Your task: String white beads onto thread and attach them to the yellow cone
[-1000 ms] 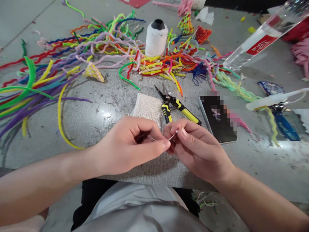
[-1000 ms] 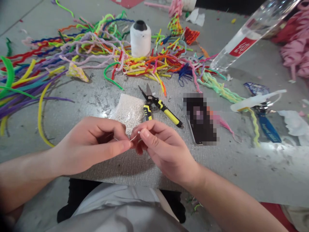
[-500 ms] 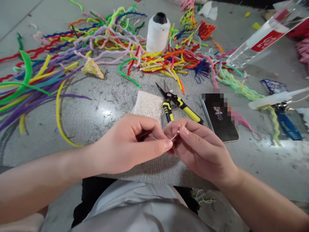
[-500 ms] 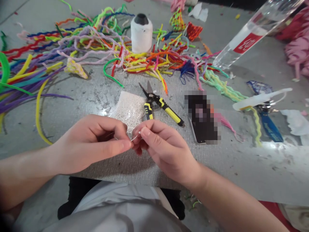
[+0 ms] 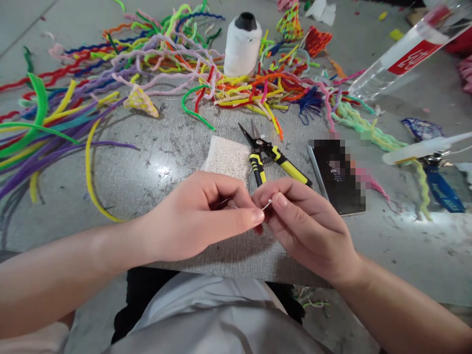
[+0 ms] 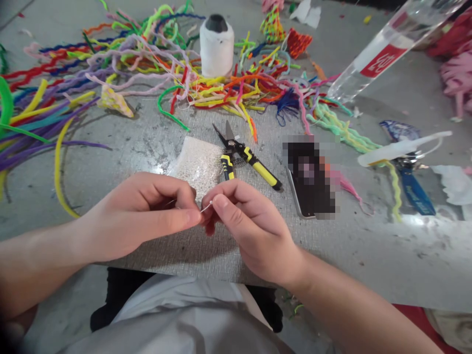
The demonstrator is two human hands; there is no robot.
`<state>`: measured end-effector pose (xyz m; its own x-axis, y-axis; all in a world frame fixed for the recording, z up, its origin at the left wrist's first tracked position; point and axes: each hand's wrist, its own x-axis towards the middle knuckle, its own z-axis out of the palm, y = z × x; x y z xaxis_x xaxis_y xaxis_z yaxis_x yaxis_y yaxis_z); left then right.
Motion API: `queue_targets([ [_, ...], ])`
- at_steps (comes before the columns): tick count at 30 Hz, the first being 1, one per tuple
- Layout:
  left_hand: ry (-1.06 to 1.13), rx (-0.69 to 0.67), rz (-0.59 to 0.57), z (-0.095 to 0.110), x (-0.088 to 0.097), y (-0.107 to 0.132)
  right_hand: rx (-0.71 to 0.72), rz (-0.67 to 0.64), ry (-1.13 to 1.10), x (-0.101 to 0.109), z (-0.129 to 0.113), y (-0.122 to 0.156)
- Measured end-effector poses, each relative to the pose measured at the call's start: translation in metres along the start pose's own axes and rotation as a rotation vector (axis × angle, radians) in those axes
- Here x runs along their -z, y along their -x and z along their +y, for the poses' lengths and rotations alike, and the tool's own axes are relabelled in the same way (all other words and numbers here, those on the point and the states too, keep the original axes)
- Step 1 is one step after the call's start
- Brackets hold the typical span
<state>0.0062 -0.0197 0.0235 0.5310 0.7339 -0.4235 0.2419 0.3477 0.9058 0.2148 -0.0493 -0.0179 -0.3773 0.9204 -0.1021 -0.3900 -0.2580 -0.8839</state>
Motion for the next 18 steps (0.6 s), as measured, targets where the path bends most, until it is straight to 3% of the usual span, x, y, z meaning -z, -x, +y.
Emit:
queue_targets([
  [18,0.052,0.005,0.025,0.0004,-0.0029,0.0004,0.047,0.047,0.038,-0.0030,-0.0002,0.0018],
])
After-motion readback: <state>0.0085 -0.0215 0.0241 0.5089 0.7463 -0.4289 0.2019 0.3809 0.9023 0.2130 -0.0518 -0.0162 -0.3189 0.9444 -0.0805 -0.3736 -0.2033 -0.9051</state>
